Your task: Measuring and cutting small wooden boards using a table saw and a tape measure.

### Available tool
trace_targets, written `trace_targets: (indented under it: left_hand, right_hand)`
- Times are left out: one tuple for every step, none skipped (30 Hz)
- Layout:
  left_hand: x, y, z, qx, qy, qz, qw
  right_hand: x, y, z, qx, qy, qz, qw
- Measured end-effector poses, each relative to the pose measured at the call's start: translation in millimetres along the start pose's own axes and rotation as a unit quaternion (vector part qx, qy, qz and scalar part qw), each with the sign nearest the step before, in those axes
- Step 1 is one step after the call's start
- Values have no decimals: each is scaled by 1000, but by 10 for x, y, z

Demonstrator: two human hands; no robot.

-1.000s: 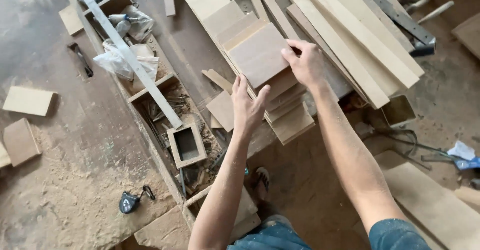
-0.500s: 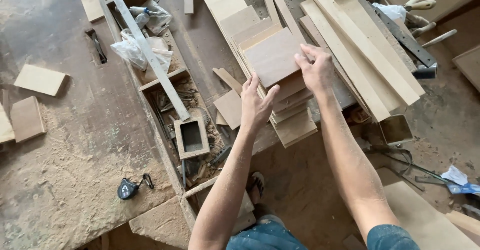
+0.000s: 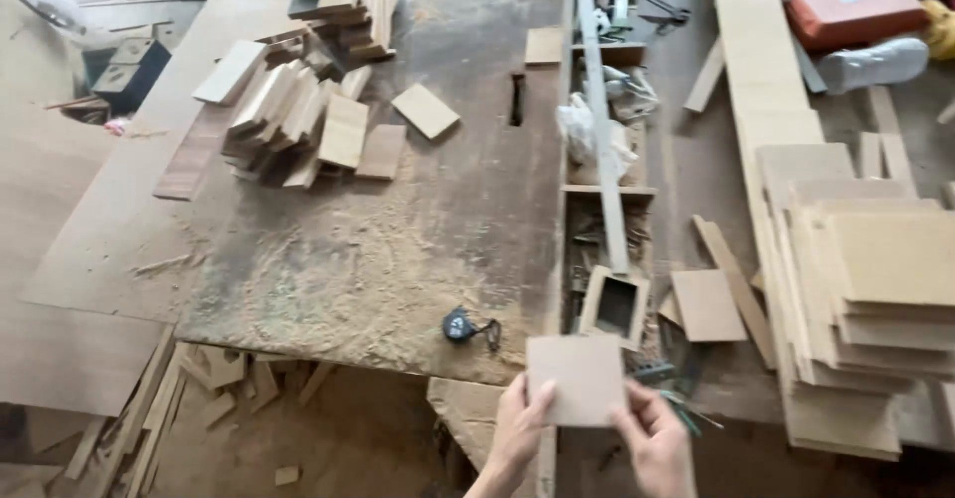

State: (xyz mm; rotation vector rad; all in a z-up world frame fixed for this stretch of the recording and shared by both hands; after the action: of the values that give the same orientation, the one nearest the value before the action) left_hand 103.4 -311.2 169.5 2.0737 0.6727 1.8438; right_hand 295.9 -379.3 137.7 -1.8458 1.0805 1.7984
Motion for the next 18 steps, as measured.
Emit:
trace_targets:
  left_hand:
    - [-303, -189, -272, 20, -5, 31, 999]
    - [-572, -421, -542, 32, -15, 64, 997]
    - [-664, -562, -657, 24, -17, 67, 997]
    - [-794, -696, -857, 41, -13, 24, 999]
    - [-936, -830, -1062, 58, -9, -18, 998]
    - [-745, -853, -1226, 51, -20, -33, 998]
    - [-534, -892, -1379, 57, -54, 8, 997]
    - [-290, -992, -1437, 53, -84, 55, 994]
    - [-139, -1379, -1475, 35, -92, 47, 994]
    - [-94, -1602, -1508, 27, -79, 91, 992]
    - [-89, -1815, -1494, 18, -63, 135, 989]
    - [-54, -2032, -1453, -6, -75, 122, 990]
    - [12, -2217, -1390, -13, -71, 176, 982]
    - [185, -2497, -1236, -16, -56, 240, 969]
    - [223, -2623, -1106, -35, -58, 239, 969]
    - [288, -2763, -955, -45, -39, 237, 970]
    - [359, -2895, -791, -56, -21, 234, 970]
    - [262, -3069, -617, -63, -18, 234, 970]
  right_hand:
    - [229, 135, 203, -35, -26, 48, 998]
    - [451, 281, 427, -59, -56, 97, 992]
    - [686, 239, 513, -51, -59, 95, 992]
    - [954, 283, 658, -99, -47, 101, 989]
    - [1236, 338, 804, -146, -35, 107, 983]
    - [824, 474, 988, -135, -31, 123, 983]
    - [430, 670, 1125, -113, 10, 122, 986]
    - [25, 874, 1210, -83, 50, 116, 988]
    - [-82, 865, 1386, -65, 53, 127, 988]
    - [-167, 986, 1417, -36, 46, 96, 994]
    - [-243, 1086, 1430, -7, 43, 63, 997]
    - [-323, 1272, 1423, 16, 47, 80, 996]
    - [-437, 1454, 1412, 35, 54, 71, 995]
    - [-597, 1486, 1458, 48, 56, 49, 996]
    - [-560, 1638, 1436, 67, 57, 53, 995]
    - [-520, 1733, 1413, 85, 62, 75, 992]
    - [-486, 1827, 1391, 103, 66, 97, 988]
    - [-430, 1919, 1342, 110, 68, 95, 987]
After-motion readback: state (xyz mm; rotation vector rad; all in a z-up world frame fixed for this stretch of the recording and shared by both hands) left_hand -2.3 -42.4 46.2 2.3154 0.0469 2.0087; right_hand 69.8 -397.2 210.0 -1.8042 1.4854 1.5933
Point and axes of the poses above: each hand's wrist, its own y-axis away from the middle knuckle, its own z-axis out of the palm, x = y × z, the point moved 3 cm from there along -y, towards the middle knuckle, and after that the axes turned 14 degrees about x, right-handed, at the moved point
